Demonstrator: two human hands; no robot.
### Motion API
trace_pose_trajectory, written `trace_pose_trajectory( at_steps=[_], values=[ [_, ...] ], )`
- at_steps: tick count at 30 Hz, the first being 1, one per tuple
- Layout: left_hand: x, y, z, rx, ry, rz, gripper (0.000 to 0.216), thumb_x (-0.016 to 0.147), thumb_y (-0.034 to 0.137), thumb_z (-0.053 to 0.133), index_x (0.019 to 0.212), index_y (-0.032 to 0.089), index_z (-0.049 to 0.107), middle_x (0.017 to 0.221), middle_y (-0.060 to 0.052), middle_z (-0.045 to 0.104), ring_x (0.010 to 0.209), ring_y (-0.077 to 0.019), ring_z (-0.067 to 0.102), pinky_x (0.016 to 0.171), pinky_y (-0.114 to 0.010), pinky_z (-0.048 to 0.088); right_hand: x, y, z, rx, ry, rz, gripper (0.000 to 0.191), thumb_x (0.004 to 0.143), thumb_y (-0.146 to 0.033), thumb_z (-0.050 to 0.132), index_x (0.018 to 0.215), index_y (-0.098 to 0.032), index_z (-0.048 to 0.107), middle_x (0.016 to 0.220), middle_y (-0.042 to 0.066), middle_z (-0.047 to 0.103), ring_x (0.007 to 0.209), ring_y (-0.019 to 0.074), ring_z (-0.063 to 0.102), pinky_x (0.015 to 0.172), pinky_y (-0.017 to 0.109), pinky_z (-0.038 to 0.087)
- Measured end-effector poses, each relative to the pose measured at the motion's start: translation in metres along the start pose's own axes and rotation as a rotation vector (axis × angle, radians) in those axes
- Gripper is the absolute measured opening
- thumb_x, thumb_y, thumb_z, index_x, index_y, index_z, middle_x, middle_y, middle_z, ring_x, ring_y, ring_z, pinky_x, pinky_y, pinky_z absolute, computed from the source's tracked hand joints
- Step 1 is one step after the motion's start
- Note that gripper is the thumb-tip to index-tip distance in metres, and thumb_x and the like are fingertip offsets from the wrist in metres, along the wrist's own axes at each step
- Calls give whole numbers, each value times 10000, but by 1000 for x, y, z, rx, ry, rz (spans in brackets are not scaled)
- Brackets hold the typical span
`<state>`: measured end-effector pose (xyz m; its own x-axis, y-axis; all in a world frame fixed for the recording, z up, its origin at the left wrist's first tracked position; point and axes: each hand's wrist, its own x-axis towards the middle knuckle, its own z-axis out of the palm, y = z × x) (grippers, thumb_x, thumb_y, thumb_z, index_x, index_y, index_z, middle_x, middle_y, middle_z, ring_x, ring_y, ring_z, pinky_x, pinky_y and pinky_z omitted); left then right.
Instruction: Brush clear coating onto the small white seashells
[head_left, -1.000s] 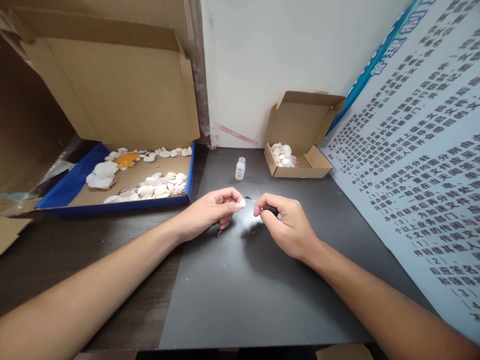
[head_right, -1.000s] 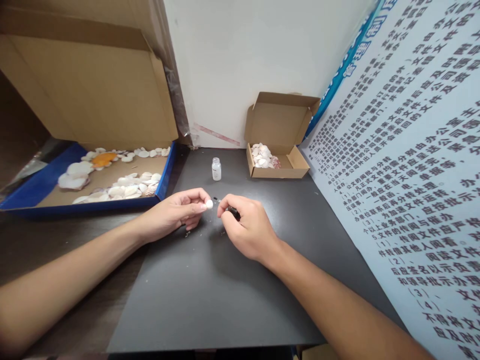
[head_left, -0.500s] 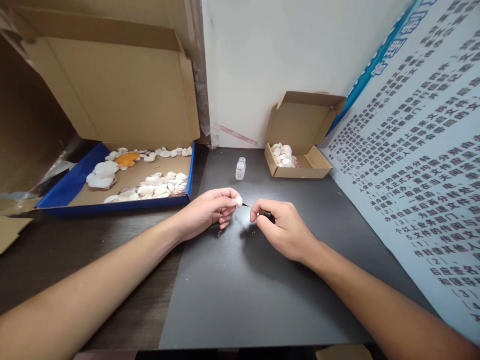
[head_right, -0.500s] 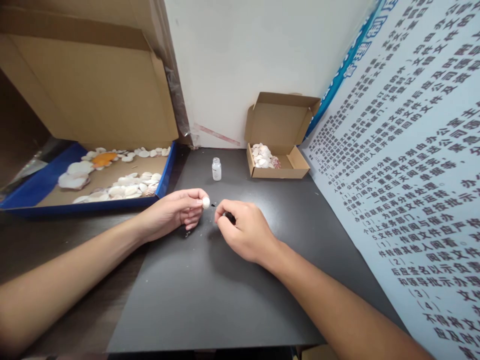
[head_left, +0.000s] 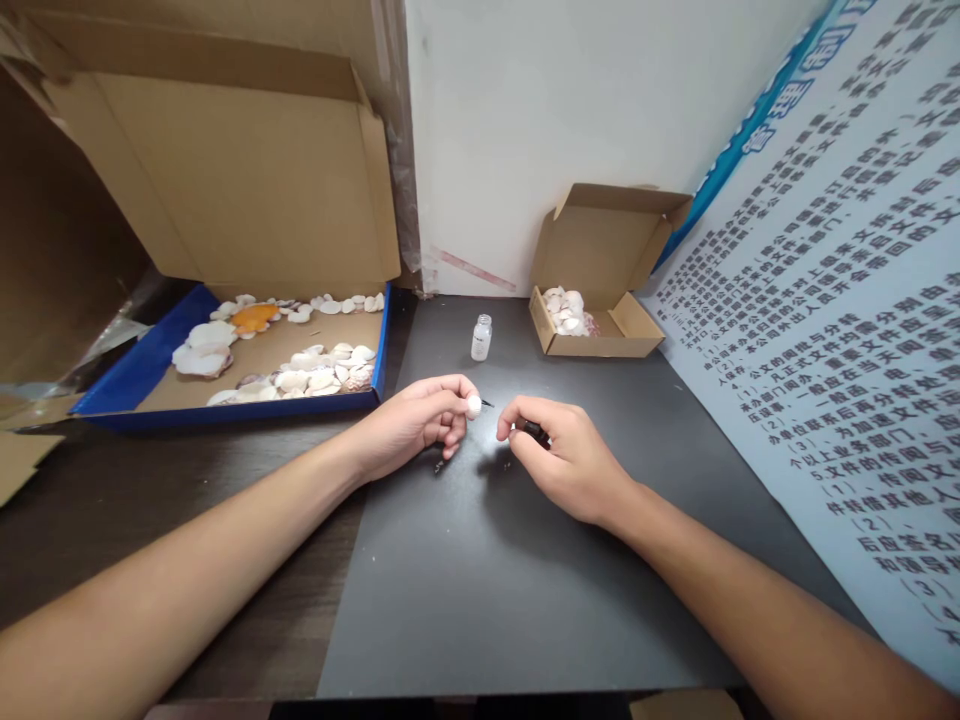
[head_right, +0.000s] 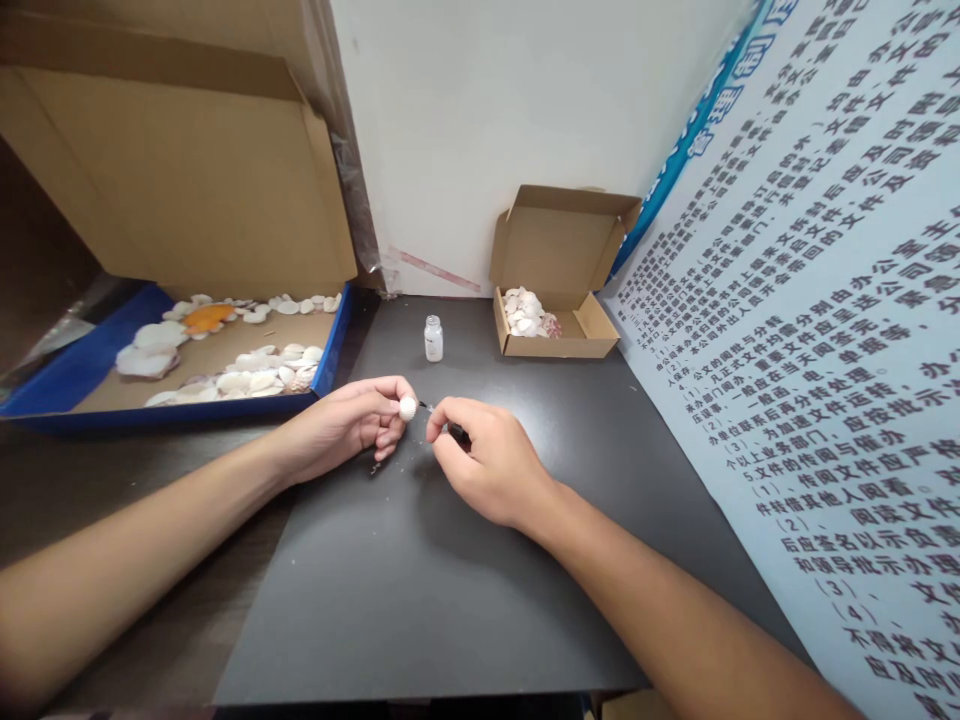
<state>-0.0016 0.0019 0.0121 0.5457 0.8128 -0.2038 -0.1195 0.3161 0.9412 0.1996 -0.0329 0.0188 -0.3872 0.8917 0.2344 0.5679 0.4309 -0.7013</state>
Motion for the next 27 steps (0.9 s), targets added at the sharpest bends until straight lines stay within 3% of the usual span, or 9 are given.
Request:
trace_pose_trajectory(
  at_steps=[4,8,22,27],
  values=[
    [0,0,1,7,18,-8,64,798,210,600,806,174,548,578,35,485,527,-87,445,500,-195,431,-2,-1,-2,56,29,-73,143,801,-107,480,773,-188,593,677,-21,570,614,120,478,598,242,352],
    [0,0,2,0,37,-8,71,798,212,605,819,177,547,600,34,499,515,-81,434,490,-194,417,-3,-2,-2,87,-34,-142,158,774,-81,475,797,-189,588,694,-19,557,613,121,457,593,241,348],
    [-1,0,1,-10,8,12,161,781,256,694,866,171,587,604,44,493,558,-88,453,510,-194,445,-1,-2,0,60,-72,-96,168,784,-76,468,807,-183,595,707,-24,579,625,115,471,603,236,346],
    [-1,-1,0,7,-1,34,151,792,259,695,862,170,595,647,39,517,558,-82,463,513,-199,462,0,-1,-1,11,13,0,141,803,-104,474,780,-191,582,682,-25,563,604,120,458,594,248,333]
  ],
)
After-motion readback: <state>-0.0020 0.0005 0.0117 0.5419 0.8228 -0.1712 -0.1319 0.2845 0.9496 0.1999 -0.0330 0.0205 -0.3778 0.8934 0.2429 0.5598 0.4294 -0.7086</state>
